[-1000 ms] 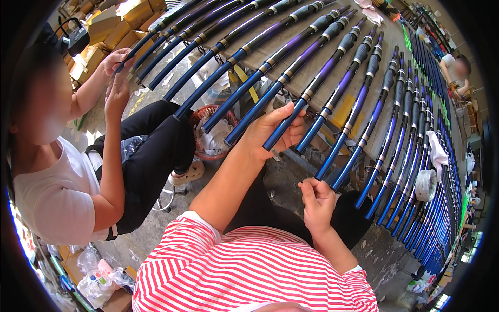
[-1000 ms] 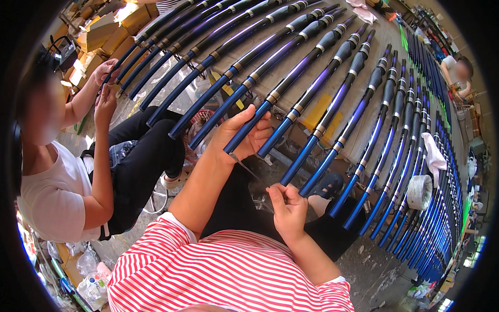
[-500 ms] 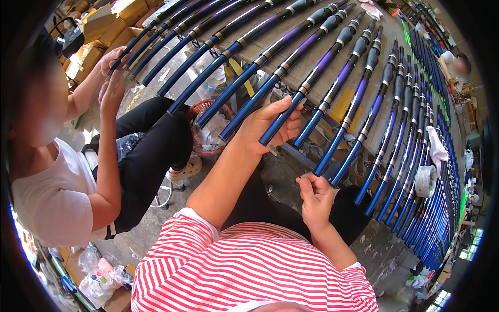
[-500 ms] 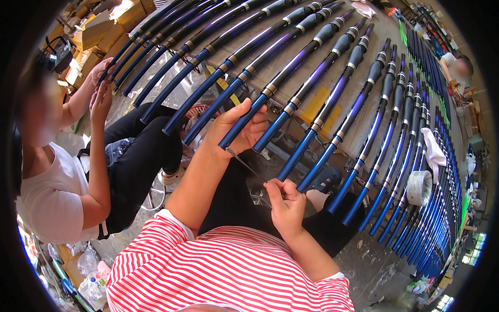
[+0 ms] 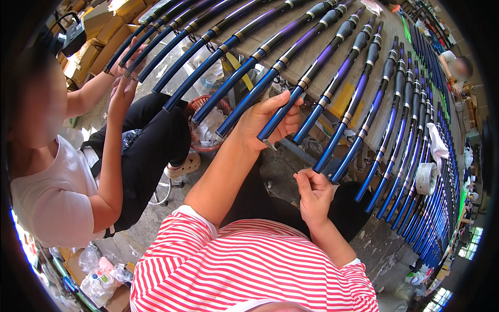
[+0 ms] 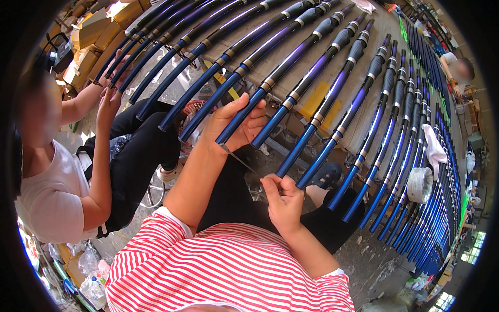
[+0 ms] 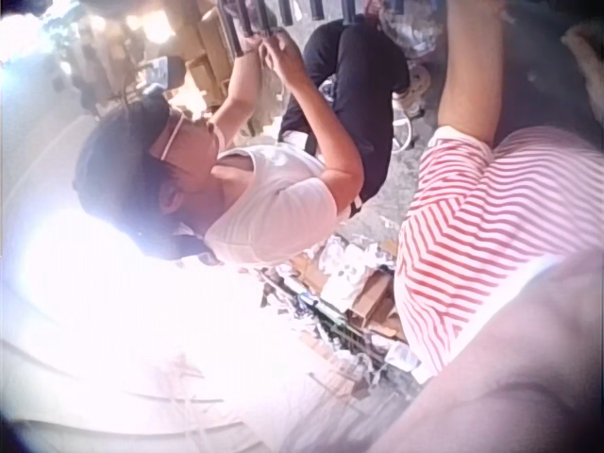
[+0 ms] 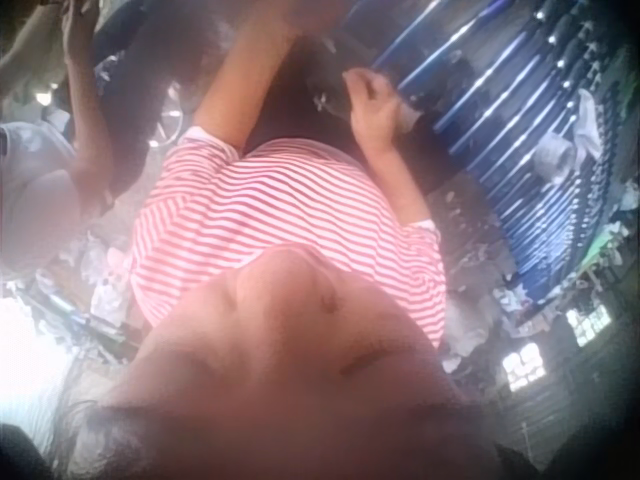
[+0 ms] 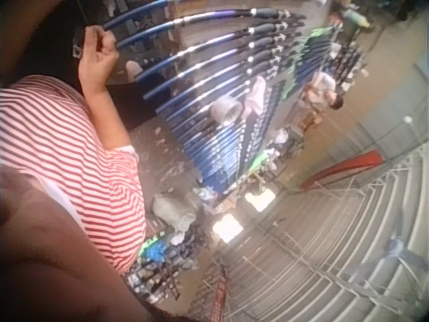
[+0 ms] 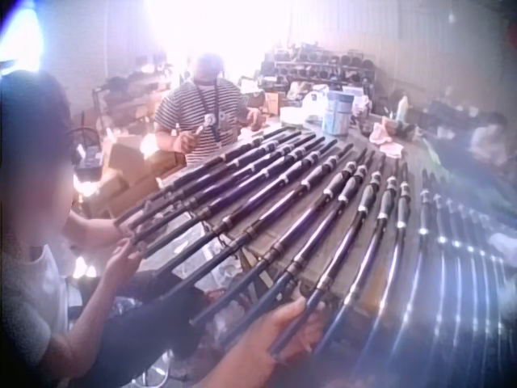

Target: The person applies a small component and thread to a row of fishing rod sections using their hands and a small tool.

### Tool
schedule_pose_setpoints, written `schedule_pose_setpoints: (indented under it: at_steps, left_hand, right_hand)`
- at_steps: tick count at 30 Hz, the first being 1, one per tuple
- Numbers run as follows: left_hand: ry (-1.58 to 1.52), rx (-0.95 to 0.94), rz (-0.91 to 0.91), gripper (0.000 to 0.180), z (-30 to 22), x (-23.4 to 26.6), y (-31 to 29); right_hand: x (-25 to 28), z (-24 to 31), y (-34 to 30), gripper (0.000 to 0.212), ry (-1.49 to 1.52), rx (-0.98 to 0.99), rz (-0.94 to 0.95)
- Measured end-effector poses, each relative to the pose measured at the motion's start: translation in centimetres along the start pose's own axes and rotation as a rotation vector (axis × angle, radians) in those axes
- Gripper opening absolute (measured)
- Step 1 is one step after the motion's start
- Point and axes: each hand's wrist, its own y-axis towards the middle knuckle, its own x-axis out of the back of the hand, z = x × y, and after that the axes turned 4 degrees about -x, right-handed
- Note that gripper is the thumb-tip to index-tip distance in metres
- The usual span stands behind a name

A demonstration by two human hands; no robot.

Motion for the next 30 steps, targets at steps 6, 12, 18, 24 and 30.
schedule_pose_setpoints:
  at_steps: [6,12,18,24,30]
  left_hand:
    - [-0.024,0.017,0.031,0.033,-0.2,0.2,-0.1]
    - [-0.009,0.001,0.001,0.034,-0.2,-0.4,-0.2]
    - [-0.022,0.009,0.024,0.034,-0.3,0.1,-0.1]
    - [-0.008,-0.001,0.053,0.039,-0.1,0.5,0.0]
    - [-0.010,0.006,0.028,0.042,-0.2,0.2,-0.1]
  right_hand:
    - [-0.5,0.1,-0.1,0.013,0.024,0.040,-0.048]
    - [-0.6,0.4,0.0,0.013,-0.033,0.043,-0.054]
    - [-0.5,0.1,-0.1,0.012,0.015,0.030,-0.065]
    - [-0.5,0.0,0.1,0.012,0.006,0.039,-0.063]
    - [-0.5,0.2,0.1,0.011,0.010,0.027,-0.061]
